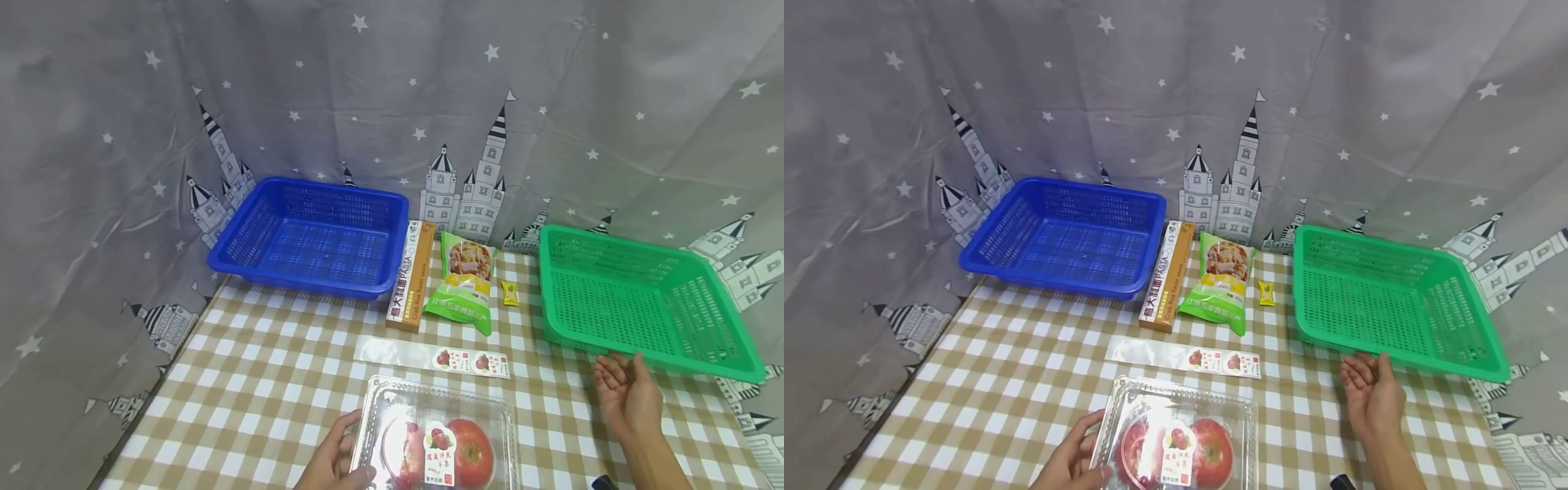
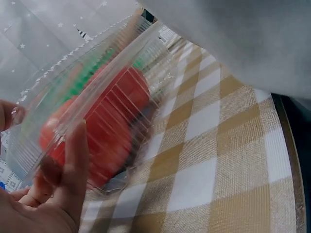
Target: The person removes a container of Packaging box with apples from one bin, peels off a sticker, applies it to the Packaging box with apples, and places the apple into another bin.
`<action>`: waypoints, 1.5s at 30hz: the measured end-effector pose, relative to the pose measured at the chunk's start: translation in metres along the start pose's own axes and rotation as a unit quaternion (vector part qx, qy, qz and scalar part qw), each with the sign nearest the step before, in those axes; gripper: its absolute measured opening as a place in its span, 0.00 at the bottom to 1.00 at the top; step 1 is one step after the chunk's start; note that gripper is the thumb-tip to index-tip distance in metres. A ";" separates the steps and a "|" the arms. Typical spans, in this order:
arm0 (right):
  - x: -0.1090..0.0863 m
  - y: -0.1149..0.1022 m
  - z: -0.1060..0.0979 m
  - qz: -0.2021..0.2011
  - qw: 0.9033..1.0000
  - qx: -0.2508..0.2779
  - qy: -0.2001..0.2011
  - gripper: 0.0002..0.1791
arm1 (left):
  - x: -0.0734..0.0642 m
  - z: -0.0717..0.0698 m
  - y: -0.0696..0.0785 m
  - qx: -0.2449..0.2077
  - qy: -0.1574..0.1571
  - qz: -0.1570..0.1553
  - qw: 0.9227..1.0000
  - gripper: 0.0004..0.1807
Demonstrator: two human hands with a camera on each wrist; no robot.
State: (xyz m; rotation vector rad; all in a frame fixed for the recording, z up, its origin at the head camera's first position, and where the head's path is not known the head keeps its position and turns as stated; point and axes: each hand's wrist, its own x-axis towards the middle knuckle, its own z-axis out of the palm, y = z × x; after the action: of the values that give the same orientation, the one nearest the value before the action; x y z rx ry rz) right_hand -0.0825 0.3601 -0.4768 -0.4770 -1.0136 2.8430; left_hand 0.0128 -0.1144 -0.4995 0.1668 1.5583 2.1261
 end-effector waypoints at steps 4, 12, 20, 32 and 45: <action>0.001 -0.003 0.001 -0.018 1.000 0.003 -0.016 0.18 | 0.000 0.003 0.000 -0.003 0.012 0.001 1.000 0.47; 0.001 -0.005 0.000 -0.025 0.998 0.009 -0.055 0.15 | 0.001 0.007 0.000 -0.023 -0.002 0.016 1.000 0.49; 0.001 -0.008 -0.001 -0.014 0.998 0.000 -0.062 0.15 | 0.000 0.008 -0.003 0.007 -0.008 0.044 0.999 0.42; 0.001 -0.006 -0.002 -0.013 0.997 0.015 -0.074 0.15 | 0.008 0.018 -0.006 0.023 0.040 0.114 0.992 0.41; 0.003 -0.006 -0.003 -0.012 0.997 0.034 -0.067 0.15 | 0.038 0.016 0.018 0.044 0.017 0.148 0.988 0.41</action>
State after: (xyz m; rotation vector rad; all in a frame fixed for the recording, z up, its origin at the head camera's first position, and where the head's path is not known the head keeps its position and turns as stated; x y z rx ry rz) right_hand -0.0847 0.3669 -0.4757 -0.2707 -0.9331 2.9095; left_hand -0.0198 -0.0870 -0.4846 0.4181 1.7394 2.2927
